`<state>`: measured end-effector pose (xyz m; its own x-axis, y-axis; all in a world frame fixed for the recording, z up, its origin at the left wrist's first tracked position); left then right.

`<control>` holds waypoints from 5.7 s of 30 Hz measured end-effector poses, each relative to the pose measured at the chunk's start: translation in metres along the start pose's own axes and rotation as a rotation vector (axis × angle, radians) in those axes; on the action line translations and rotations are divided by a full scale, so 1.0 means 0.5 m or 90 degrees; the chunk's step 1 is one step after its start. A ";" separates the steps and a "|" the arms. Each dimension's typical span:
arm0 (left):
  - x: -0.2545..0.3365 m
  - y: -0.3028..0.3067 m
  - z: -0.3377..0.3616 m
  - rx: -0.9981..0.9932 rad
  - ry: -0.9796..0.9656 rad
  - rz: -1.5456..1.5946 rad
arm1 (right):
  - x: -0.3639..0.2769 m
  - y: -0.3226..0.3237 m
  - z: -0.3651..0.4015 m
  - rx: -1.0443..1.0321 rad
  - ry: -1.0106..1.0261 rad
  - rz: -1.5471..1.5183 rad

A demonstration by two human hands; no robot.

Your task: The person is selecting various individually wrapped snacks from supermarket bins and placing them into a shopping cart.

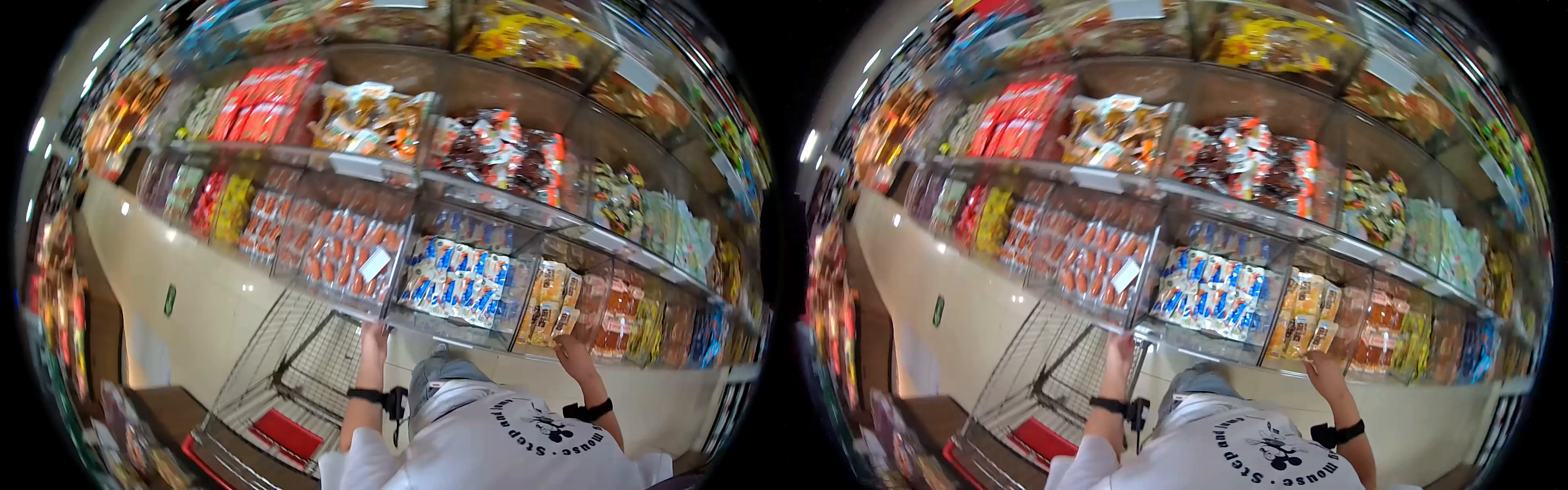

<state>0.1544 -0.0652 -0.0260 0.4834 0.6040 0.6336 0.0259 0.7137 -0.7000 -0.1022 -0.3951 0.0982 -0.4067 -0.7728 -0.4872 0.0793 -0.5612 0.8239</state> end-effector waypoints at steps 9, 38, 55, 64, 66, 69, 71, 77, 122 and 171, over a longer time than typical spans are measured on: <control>0.035 0.031 -0.067 0.138 0.094 -0.148 | -0.005 0.024 0.016 -0.083 -0.049 0.001; 0.002 0.056 -0.084 0.096 -0.058 -0.123 | -0.225 -0.004 -0.135 -0.273 0.146 0.170; -0.020 0.051 -0.109 0.119 -0.088 -0.190 | -0.141 0.010 -0.106 -0.207 0.067 0.201; 0.038 0.031 -0.079 0.123 0.039 -0.283 | -0.115 -0.034 -0.103 -0.220 0.086 0.124; 0.035 0.037 -0.080 0.101 0.051 -0.274 | -0.086 -0.063 -0.108 -0.220 0.086 0.134; -0.017 0.094 -0.106 0.033 0.092 -0.095 | -0.050 -0.113 -0.108 -0.241 0.119 0.116; -0.028 0.092 -0.076 0.073 0.116 -0.017 | -0.060 -0.129 -0.095 -0.237 0.129 0.087; -0.025 0.075 0.011 -0.047 0.220 0.019 | -0.012 -0.180 -0.043 -0.104 0.135 0.124; -0.972 -0.792 0.465 -1.016 0.433 -1.012 | 0.824 -0.268 1.123 0.248 -0.708 -0.372; -1.987 -1.704 1.004 -0.254 0.152 -0.656 | 2.190 0.755 1.168 0.341 -0.121 -0.237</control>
<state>-0.7871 -1.0954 0.1062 0.2240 -0.3200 0.9206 0.7660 0.6418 0.0367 -1.0493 -1.2801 0.0449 -0.4761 -0.4644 -0.7468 -0.5383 -0.5176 0.6651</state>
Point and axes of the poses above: each hand's wrist, its own z-axis away from the middle knuckle, its own y-axis out of the back of the hand, x = y × z, the point moved 1 cm from there along -z, towards the middle knuckle, and after that the axes turned 9 degrees about -x, right-handed, at the moved point
